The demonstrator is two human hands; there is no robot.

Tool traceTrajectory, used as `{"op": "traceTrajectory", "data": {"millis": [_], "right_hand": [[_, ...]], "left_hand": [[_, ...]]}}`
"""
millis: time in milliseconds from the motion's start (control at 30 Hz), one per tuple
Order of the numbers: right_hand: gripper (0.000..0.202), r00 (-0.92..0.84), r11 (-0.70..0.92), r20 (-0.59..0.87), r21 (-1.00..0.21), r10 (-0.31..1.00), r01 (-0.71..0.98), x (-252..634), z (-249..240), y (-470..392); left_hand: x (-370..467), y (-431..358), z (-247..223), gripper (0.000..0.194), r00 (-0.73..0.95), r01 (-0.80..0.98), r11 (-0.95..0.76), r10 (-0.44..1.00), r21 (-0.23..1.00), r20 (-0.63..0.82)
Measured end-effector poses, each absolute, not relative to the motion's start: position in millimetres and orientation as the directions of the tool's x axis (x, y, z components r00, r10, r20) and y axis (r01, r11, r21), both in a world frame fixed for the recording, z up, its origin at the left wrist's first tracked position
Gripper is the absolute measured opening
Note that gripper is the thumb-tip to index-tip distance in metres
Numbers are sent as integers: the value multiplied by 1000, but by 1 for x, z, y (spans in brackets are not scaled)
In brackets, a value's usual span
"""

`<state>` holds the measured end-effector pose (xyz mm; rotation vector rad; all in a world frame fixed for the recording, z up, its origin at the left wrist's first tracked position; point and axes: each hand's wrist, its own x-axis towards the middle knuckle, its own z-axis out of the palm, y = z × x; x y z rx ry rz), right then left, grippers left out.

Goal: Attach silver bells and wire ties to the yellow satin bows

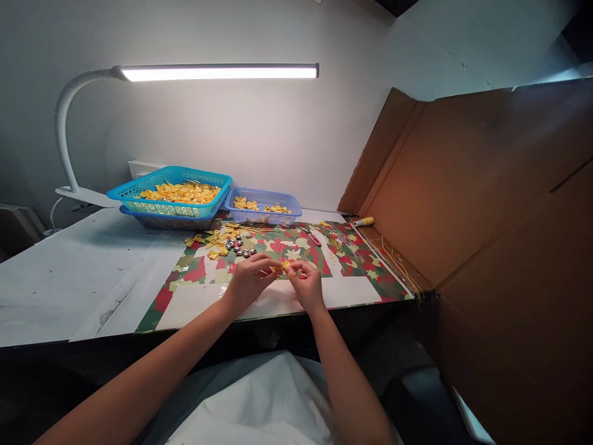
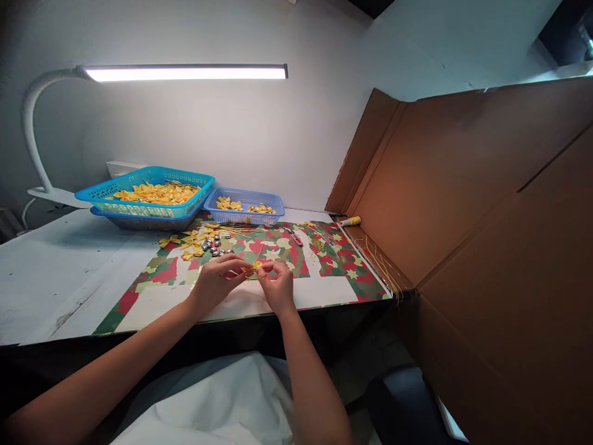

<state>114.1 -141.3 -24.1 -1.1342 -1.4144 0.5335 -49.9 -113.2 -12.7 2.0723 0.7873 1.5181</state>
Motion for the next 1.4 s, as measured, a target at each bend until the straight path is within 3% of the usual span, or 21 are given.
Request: {"op": "traceTrajectory", "data": {"millis": [367,1000,1400], "right_hand": [[21,155,384,417,-900,895,205,116,-26,-139],[22,4,318,319,-946,948,-65,124,-29,-135],[22,-10,295,296,-953,955,-70,123,-27,-136]], "left_hand": [[-51,-112,-14,19,248,163,-829,560,536,791],[-54,-115,-8,21,243,89,-832,551,547,798],[-54,-115,-6,24,260,92,-849,526,521,810]]}}
